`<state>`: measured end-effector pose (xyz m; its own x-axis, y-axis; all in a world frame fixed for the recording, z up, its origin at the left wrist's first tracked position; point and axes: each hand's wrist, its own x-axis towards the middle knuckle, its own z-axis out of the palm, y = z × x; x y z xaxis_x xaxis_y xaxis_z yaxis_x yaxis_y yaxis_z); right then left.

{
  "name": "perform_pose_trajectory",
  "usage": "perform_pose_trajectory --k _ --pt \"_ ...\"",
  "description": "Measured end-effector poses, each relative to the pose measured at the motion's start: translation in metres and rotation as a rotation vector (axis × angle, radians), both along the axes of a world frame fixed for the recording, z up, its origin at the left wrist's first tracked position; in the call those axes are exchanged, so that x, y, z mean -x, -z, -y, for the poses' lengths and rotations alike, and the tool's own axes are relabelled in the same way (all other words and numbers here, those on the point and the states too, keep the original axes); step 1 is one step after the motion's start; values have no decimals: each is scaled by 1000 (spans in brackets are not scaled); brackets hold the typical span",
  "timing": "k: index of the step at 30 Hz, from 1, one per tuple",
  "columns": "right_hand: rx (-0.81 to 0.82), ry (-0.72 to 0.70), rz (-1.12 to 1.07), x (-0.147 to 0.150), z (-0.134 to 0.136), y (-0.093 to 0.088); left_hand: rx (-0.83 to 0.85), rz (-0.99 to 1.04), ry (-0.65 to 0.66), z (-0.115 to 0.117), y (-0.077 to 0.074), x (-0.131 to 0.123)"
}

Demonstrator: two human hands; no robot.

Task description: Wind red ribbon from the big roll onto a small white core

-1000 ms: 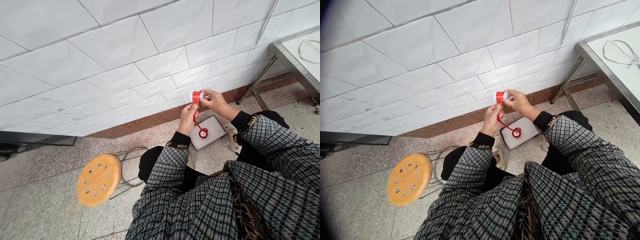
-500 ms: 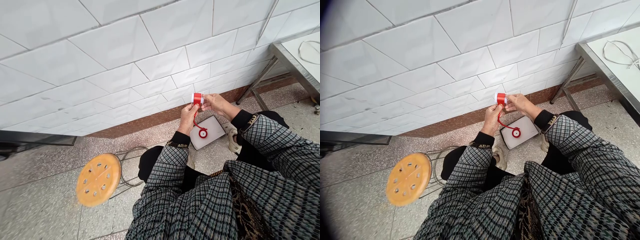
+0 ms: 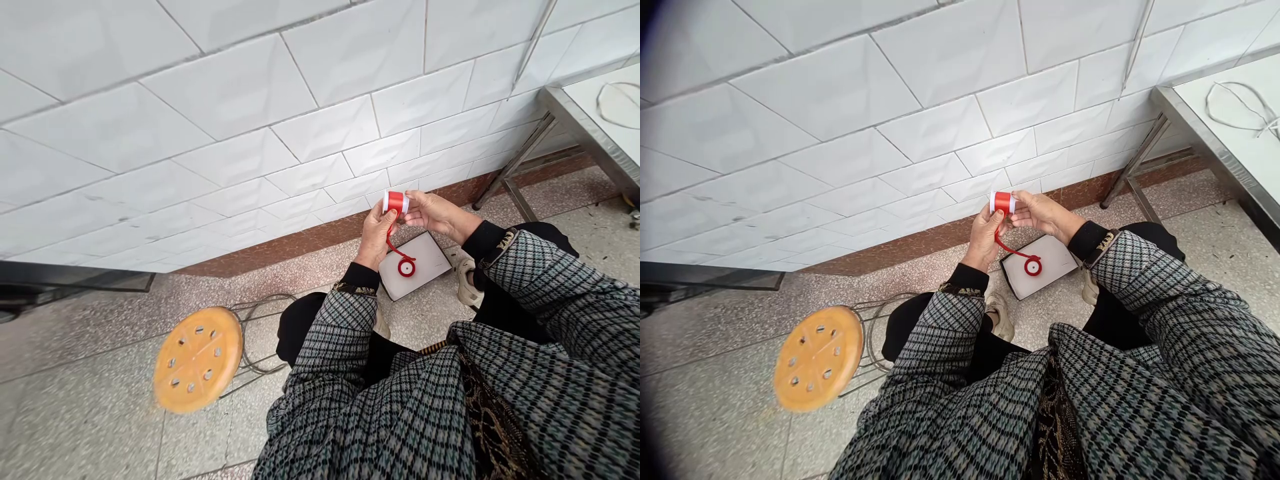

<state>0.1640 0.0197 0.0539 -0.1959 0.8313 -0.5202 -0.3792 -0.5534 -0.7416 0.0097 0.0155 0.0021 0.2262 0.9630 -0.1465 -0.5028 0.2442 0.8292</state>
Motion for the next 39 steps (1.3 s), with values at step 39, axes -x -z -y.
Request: perform_pose_trajectory --k 39 --pt "-272 70 259 3 -6 3 4 -175 -61 8 -8 -3"
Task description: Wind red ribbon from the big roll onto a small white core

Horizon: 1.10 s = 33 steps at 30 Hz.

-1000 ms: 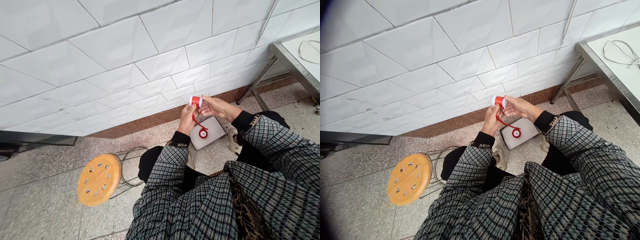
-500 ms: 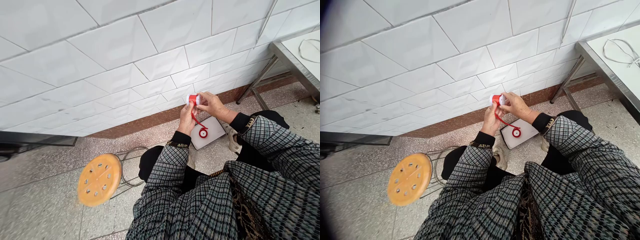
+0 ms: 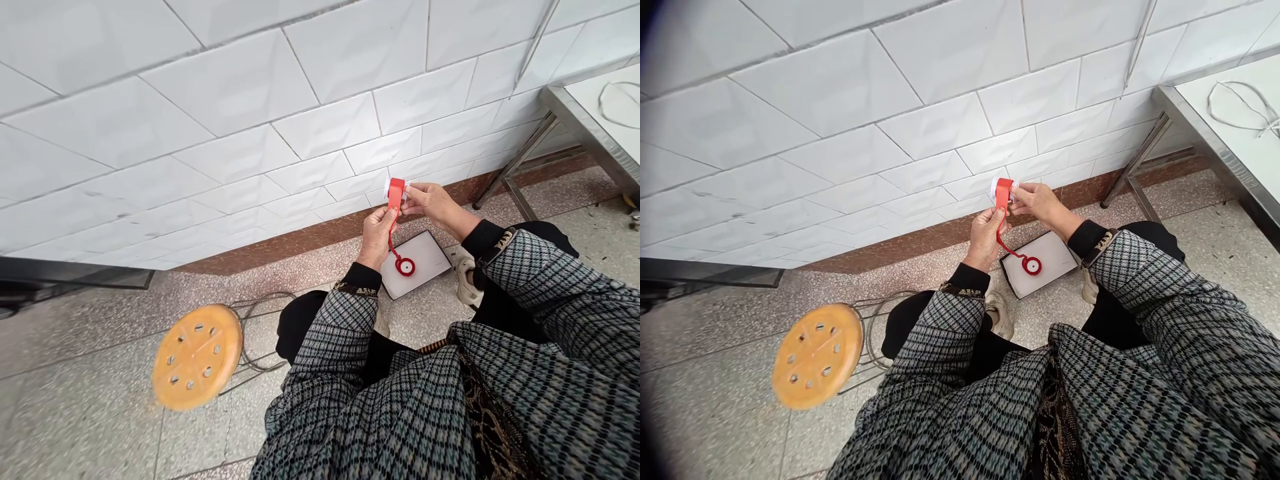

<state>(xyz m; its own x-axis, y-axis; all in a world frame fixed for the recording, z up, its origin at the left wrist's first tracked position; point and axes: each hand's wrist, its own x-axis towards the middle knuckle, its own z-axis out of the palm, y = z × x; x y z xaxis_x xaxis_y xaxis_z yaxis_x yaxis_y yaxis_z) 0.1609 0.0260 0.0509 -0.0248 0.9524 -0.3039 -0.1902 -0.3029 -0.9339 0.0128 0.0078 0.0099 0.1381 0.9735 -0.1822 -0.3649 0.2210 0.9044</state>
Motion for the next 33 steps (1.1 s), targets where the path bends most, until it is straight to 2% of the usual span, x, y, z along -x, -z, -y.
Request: perform_pose_trajectory --k 7,13,18,26,33 --pt "160 -45 -217 -2 4 -5 -33 -6 -13 -3 4 1" --pt "188 -18 -228 -1 4 -6 -98 -78 -52 -3 8 3" --pt "202 7 -219 -1 5 -7 -151 -88 -36 -3 12 5" --pt "217 -55 -288 -4 7 -2 -24 -28 -76 -5 11 2" --pt "350 -178 -297 -4 10 -9 14 136 66 -7 9 4"
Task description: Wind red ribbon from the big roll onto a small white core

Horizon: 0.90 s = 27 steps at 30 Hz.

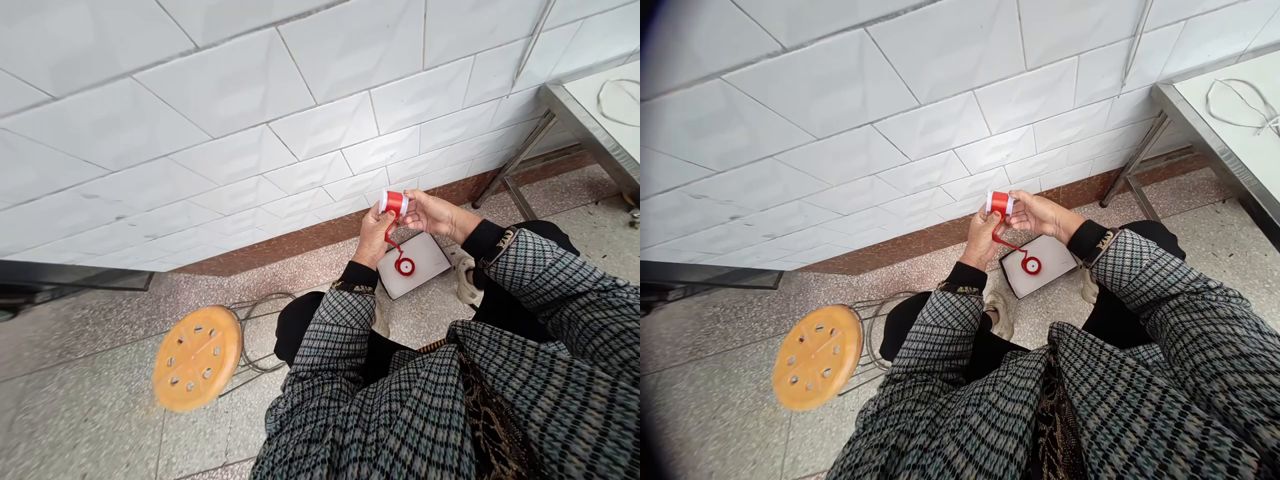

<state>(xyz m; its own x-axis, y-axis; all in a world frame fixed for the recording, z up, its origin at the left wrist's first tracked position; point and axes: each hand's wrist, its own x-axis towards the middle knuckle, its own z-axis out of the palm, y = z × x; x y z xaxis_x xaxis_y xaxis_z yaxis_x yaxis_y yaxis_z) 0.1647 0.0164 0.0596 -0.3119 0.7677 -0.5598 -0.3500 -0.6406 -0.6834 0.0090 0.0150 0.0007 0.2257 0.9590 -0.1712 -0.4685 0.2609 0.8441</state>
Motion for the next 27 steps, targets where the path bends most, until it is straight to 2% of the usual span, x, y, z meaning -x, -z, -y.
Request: perform_pose_trajectory --k 3,5,10,13,17,19,21,27 --pt "0 -54 30 -1 1 -2 8 24 -27 0 2 -1" --pt "-61 -61 107 0 2 -2 14 19 -65 0 2 -2" --pt "-424 2 335 2 3 10 11 40 -59 4 -2 -6" --pt "-653 31 579 3 3 18 47 44 -56 6 -6 -9" --pt "-837 47 849 -1 -1 18 79 42 -32 9 -9 -10" --pt "-838 39 883 -5 -5 16 83 8 -15 10 -10 -8" --pt "-766 48 826 -7 -8 14 80 -33 -16 11 -11 -6" --pt "-452 97 421 -1 -9 10 43 -95 -60 8 -8 -5"
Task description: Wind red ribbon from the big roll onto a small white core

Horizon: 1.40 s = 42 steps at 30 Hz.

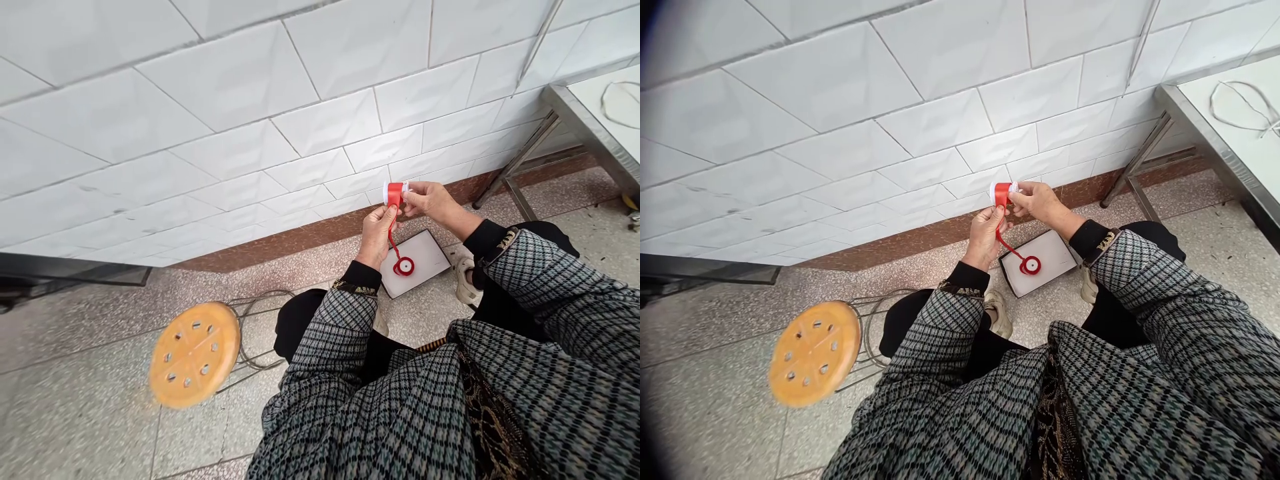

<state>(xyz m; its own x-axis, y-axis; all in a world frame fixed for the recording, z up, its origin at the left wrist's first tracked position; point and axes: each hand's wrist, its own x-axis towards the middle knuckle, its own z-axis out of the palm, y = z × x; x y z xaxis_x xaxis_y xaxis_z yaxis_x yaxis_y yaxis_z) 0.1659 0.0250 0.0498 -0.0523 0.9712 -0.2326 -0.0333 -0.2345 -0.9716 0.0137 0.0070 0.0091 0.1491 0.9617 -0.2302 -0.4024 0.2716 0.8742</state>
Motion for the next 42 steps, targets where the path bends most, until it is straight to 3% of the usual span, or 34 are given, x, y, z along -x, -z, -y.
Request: perform_pose_trajectory --k 5,18,23,30,33,36,42 --pt "139 32 -131 4 4 -6 13 12 -8 -1 5 -1" --pt "174 49 -187 1 5 -9 3 -18 -3 -1 6 -1" --pt "275 -13 -294 0 7 -8 -17 9 -51 -3 8 -1" --pt "419 -128 -386 -4 6 -6 -54 83 59 -5 2 3" --pt "438 -145 -341 -4 7 -7 -46 154 41 -6 5 3" --pt "304 -188 -224 -4 9 -3 -32 215 -5 -7 11 1" --pt "-319 -173 292 -5 4 23 50 305 -2 -5 10 -2"
